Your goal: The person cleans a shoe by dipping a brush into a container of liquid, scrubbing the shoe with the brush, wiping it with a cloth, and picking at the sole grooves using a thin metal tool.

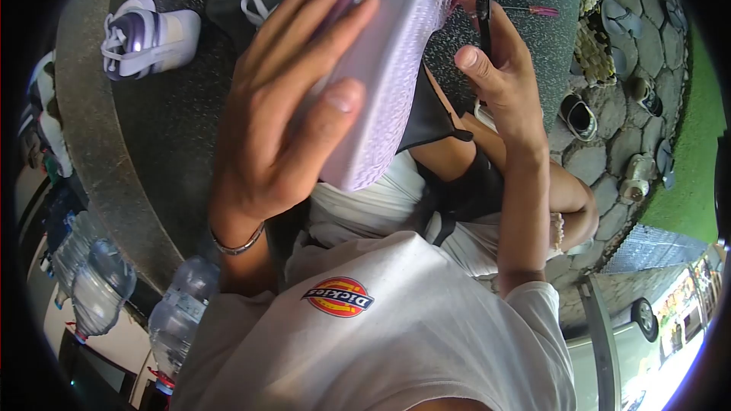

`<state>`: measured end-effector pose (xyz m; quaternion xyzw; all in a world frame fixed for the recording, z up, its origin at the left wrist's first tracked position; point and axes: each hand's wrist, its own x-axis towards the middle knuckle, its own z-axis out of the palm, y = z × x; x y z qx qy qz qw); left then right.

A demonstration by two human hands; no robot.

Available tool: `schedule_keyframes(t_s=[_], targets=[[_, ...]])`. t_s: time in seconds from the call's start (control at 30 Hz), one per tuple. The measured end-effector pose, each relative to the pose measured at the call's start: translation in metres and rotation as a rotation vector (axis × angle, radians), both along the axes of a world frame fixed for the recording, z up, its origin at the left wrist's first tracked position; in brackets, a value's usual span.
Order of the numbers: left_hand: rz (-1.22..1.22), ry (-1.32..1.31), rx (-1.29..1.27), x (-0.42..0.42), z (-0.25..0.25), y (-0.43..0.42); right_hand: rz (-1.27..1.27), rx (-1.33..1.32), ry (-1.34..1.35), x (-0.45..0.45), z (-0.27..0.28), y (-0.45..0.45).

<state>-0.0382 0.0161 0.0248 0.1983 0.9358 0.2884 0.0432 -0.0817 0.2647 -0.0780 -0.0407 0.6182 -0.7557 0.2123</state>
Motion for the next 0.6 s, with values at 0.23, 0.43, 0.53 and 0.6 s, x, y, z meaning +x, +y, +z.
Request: schedule_keyframes(t_s=[0.23, 0.43, 0.53, 0.6], targets=[[-0.124, 0.031, -0.064, -0.008, -0.001, 0.019, -0.027, -0.111, -0.125, 0.005, -0.021, -0.005], [-0.116, 0.062, -0.029, -0.007, -0.004, 0.021, -0.018, -0.082, -0.109, 0.003, -0.025, -0.003], [-0.112, 0.072, -0.022, -0.007, -0.003, 0.022, -0.01, -0.061, -0.141, 0.002, -0.023, -0.002], [-0.104, 0.081, -0.017, -0.007, -0.002, 0.024, -0.003, -0.04, -0.157, 0.001, -0.022, -0.002]])
